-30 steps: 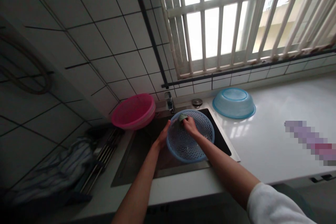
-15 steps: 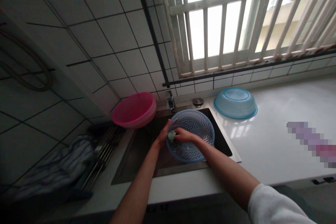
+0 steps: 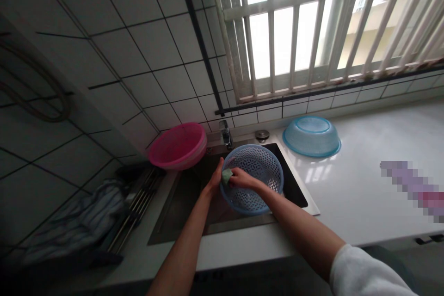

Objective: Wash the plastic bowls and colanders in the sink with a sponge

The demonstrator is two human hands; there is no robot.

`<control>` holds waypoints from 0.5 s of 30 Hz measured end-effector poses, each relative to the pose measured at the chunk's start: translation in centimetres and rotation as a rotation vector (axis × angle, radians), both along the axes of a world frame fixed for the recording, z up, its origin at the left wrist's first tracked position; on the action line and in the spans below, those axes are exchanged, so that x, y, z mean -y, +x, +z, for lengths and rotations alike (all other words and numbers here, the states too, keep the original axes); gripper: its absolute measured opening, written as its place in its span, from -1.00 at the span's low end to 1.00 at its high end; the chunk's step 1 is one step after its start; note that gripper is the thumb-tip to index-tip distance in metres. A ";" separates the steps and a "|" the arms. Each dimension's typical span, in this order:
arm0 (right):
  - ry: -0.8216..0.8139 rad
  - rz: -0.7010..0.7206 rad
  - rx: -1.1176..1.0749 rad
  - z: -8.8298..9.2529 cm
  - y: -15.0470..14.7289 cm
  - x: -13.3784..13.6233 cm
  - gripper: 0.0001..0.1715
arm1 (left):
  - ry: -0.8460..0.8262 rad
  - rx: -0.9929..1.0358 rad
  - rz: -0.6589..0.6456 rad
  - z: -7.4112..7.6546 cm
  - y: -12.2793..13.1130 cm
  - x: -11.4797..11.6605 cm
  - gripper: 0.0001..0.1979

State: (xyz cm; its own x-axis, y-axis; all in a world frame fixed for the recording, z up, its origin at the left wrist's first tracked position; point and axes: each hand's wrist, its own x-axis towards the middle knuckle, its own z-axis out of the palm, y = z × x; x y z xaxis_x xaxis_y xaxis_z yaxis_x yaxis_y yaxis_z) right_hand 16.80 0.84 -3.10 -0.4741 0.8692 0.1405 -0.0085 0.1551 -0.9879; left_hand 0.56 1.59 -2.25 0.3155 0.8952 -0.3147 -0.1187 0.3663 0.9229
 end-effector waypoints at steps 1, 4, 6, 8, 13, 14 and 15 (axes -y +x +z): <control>-0.005 0.009 -0.002 0.0 -0.1 0.1 -0.88 | 0.000 -0.031 0.022 0.0 -0.1 0.0 -0.15; 0.009 -0.191 -0.085 0.4 0.8 -0.8 -0.81 | 0.036 0.028 0.021 0.4 0.3 0.1 -0.25; -0.016 -0.432 -0.154 0.8 1.9 -1.8 -0.75 | 0.050 0.148 -0.050 1.0 0.9 0.3 -0.31; -0.087 -0.610 -0.205 1.1 2.8 -2.7 -0.70 | 0.056 0.233 -0.114 1.5 1.4 0.4 -0.33; -0.155 -0.532 -0.274 1.2 2.9 -2.9 -0.71 | 0.157 0.131 -0.012 2.1 1.1 0.8 -0.58; -0.157 -0.455 -0.271 1.1 2.6 -2.6 -0.72 | 0.152 0.113 0.010 2.2 0.9 0.8 -0.60; -0.163 -0.367 -0.261 1.0 2.4 -2.2 -0.72 | 0.137 0.105 0.021 2.3 0.7 0.9 -0.59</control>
